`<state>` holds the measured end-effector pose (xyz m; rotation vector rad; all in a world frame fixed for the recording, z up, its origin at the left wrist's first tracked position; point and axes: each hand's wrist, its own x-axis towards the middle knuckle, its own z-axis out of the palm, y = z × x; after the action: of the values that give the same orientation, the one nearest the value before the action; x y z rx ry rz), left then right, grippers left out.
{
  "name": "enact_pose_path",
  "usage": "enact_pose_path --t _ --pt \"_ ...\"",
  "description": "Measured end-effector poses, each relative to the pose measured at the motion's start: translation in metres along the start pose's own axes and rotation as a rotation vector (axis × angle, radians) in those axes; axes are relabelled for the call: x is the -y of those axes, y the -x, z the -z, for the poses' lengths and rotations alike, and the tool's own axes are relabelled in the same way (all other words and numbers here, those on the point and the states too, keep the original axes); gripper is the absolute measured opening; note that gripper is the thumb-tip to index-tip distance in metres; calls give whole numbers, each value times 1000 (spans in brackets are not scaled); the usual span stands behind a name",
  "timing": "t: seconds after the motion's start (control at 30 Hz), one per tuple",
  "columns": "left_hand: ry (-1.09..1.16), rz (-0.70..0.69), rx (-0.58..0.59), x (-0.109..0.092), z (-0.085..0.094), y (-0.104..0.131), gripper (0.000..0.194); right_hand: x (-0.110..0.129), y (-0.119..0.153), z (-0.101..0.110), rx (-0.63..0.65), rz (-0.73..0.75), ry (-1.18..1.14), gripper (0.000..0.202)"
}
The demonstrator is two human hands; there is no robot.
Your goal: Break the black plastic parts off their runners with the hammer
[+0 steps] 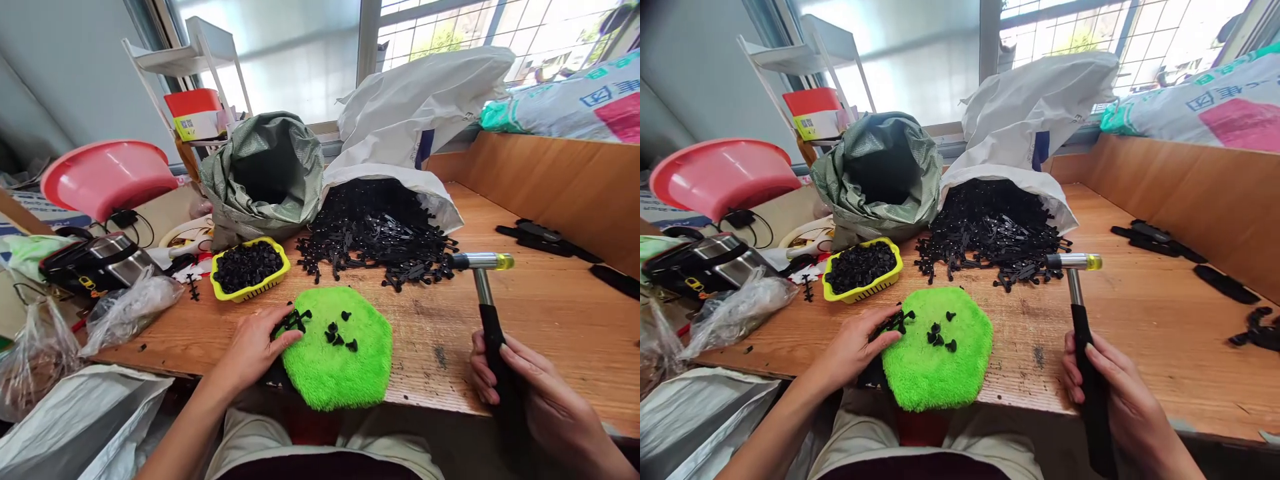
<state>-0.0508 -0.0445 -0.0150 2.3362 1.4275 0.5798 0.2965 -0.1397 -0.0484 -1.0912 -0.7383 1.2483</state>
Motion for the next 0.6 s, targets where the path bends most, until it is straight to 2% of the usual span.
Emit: enact_pose_path --t 0.1,0.2,0.37,0.43,0.53,0.6 --pt "-33 20 -43 -3 -2 -4 42 0 1 0 7 14 -7 19" --pt "89 38 -95 -6 -3 -8 36 1 2 -2 21 25 -14 19" --pt "260 47 -301 -13 1 -12 35 2 3 -5 40 35 -34 21" --pt "318 30 -263 -17 3 -11 31 3 3 -6 47 35 -37 21" --pt "441 29 -93 -24 4 -7 28 4 3 -6 54 35 -38 20" --pt "442 40 -27 -28 3 -5 30 4 4 -5 55 36 -40 20"
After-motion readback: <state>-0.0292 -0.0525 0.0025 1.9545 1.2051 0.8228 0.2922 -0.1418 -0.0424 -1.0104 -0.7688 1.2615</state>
